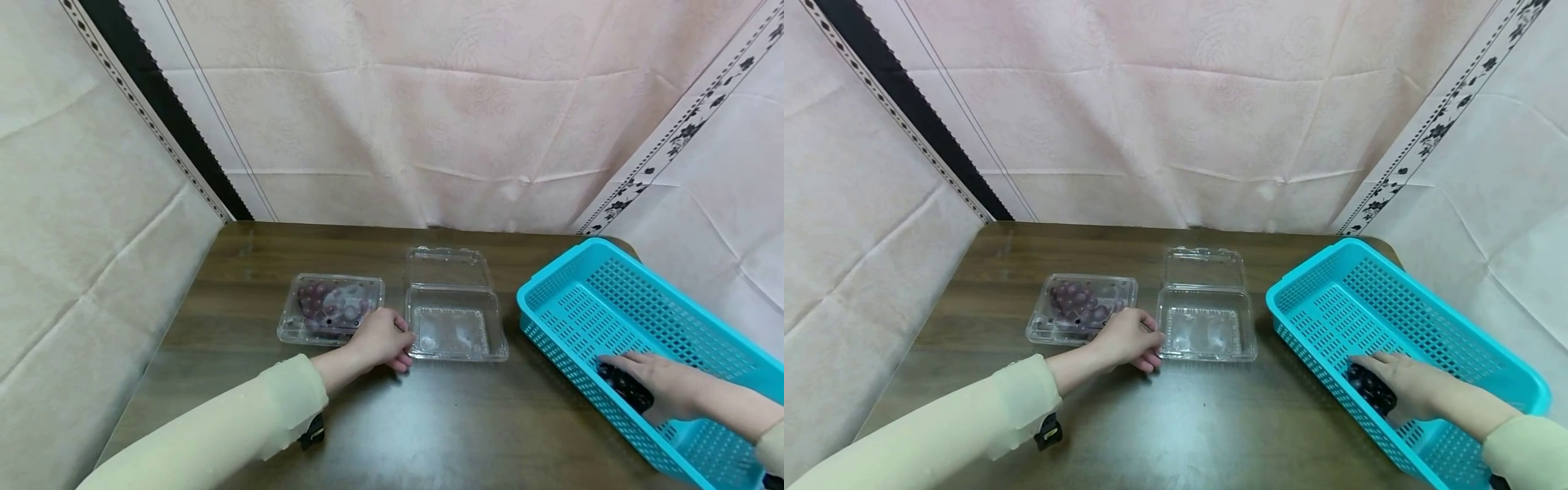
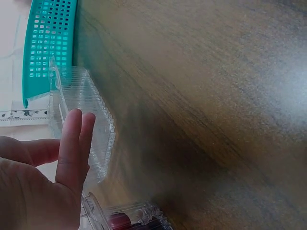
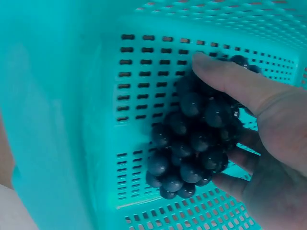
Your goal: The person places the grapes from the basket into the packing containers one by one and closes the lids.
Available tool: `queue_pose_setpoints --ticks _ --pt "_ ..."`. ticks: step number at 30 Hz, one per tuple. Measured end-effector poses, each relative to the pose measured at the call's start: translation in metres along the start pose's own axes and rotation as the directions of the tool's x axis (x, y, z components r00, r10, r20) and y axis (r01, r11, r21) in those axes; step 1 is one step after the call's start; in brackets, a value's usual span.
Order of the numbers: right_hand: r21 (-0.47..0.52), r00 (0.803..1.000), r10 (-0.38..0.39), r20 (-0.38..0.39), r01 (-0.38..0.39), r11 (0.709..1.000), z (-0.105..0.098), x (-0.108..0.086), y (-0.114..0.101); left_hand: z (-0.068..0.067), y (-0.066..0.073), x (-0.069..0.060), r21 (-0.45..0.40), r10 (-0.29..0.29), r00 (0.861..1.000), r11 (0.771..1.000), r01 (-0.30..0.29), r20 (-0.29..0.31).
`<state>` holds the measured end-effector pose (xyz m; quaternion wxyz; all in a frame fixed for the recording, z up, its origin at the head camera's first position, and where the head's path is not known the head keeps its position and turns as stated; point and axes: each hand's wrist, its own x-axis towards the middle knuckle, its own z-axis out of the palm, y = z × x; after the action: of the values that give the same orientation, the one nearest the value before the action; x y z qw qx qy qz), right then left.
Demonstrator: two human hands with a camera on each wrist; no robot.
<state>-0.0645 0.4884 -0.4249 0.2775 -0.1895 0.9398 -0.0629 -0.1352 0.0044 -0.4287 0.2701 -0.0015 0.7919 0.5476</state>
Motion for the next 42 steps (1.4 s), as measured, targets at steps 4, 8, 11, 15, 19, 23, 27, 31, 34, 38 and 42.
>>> queue_pose_setpoints --ticks 4,8,11,15,19,23,27,31,34,38,42 --pt "-0.069 0.999 -0.013 -0.045 0.010 0.998 0.003 0.001 0.000 0.000 0.000 -0.001 -0.002 -0.002 1.000 1.000 0.002 0.001" --pt "-0.119 0.990 -0.077 -0.117 0.063 0.991 0.006 0.003 0.002 0.000 0.000 -0.001 -0.002 -0.002 1.000 1.000 0.002 0.001" --pt "-0.156 0.980 -0.115 -0.163 0.089 0.984 0.008 0.006 0.004 0.000 0.000 -0.001 -0.003 -0.001 1.000 1.000 0.001 0.001" --pt "-0.161 0.980 -0.106 -0.169 0.079 0.984 0.010 0.009 0.005 0.000 0.000 -0.003 -0.008 -0.004 1.000 1.000 0.004 -0.002" --pt "-0.132 0.982 -0.088 -0.167 0.066 0.989 0.008 0.011 0.006 0.001 0.001 -0.004 -0.014 -0.010 1.000 1.000 0.010 -0.001" --pt "-0.114 0.985 -0.065 -0.161 0.047 0.992 0.006 0.012 0.006 0.001 0.001 -0.005 -0.012 -0.012 1.000 1.000 0.012 0.004" --pt "-0.085 0.987 -0.046 -0.155 0.034 0.996 0.003 0.013 0.007 0.001 -0.001 -0.005 -0.013 -0.008 1.000 1.000 0.008 0.006" --pt "-0.070 0.983 -0.046 -0.175 0.035 0.997 0.005 0.015 0.010 0.001 -0.002 -0.006 -0.014 -0.005 1.000 1.000 0.006 0.006" --pt "-0.064 0.984 -0.039 -0.174 0.028 0.998 0.007 0.016 0.012 0.002 -0.003 -0.008 -0.016 -0.002 1.000 1.000 0.002 0.007" --pt "-0.050 0.987 -0.028 -0.157 0.020 0.999 0.007 0.017 0.013 0.002 -0.003 -0.010 -0.016 0.001 1.000 1.000 0.000 0.009" --pt "-0.044 0.990 -0.026 -0.138 0.020 0.999 0.005 0.018 0.013 0.003 -0.004 -0.012 -0.012 -0.003 1.000 1.000 0.003 0.005"
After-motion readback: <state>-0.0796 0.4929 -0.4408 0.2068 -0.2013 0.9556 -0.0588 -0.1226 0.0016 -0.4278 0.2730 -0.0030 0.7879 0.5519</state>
